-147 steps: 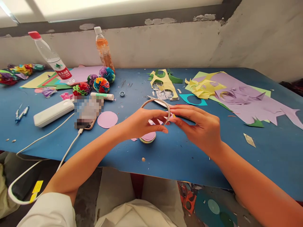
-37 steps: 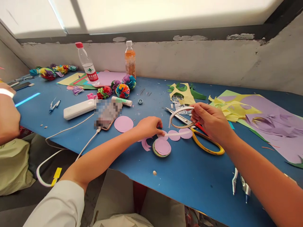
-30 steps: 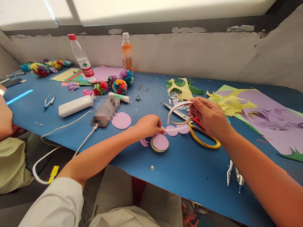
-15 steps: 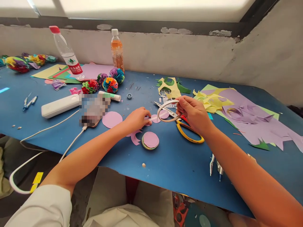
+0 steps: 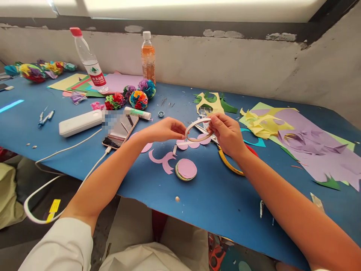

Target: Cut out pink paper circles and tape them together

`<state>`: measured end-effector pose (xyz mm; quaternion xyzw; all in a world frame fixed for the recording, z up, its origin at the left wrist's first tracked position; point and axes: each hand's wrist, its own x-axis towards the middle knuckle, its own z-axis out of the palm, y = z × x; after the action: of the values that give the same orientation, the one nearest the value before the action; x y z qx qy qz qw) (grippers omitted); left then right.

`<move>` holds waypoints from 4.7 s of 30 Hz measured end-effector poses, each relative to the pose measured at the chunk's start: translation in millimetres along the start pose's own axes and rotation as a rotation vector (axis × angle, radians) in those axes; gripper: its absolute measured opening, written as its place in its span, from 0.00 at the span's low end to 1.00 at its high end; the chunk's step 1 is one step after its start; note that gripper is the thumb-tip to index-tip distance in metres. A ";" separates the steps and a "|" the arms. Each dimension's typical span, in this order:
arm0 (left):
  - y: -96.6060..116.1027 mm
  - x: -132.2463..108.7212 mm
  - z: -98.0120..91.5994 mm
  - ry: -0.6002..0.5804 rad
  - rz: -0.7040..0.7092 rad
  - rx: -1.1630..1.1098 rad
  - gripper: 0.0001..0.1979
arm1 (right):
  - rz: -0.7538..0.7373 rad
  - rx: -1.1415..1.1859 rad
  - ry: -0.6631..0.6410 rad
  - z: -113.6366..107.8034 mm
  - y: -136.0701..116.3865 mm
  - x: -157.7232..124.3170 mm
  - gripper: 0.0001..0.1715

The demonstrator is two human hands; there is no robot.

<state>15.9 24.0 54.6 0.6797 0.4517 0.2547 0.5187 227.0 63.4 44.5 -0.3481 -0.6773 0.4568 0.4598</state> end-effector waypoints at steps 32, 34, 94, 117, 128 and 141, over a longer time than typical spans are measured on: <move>4.3 1.7 17.0 0.085 -0.156 0.436 0.07 | -0.551 -1.011 -0.229 1.8 -24.5 -18.5 0.14; 4.4 1.4 16.6 0.105 -0.155 0.402 0.07 | -0.609 -1.058 -0.221 0.6 -26.1 -18.4 0.14; -18.2 18.6 18.6 -0.037 0.027 0.667 0.12 | -0.413 -1.171 -0.328 6.9 -27.1 -21.7 0.16; -15.7 21.0 19.6 -0.032 -0.023 0.627 0.07 | -0.488 -1.207 -0.275 4.5 -27.8 -20.3 0.15; -13.6 18.3 12.2 -0.082 -0.037 0.538 0.06 | -0.460 -1.209 -0.262 6.5 -33.5 -23.2 0.16; -14.9 18.3 17.2 -0.095 -0.015 0.626 0.11 | -0.371 -1.245 -0.285 7.5 -32.5 -24.0 0.18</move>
<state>33.2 32.7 32.7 0.8141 0.4884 0.0675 0.3068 226.3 28.8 66.5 -0.3624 -0.9176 -0.0648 0.1499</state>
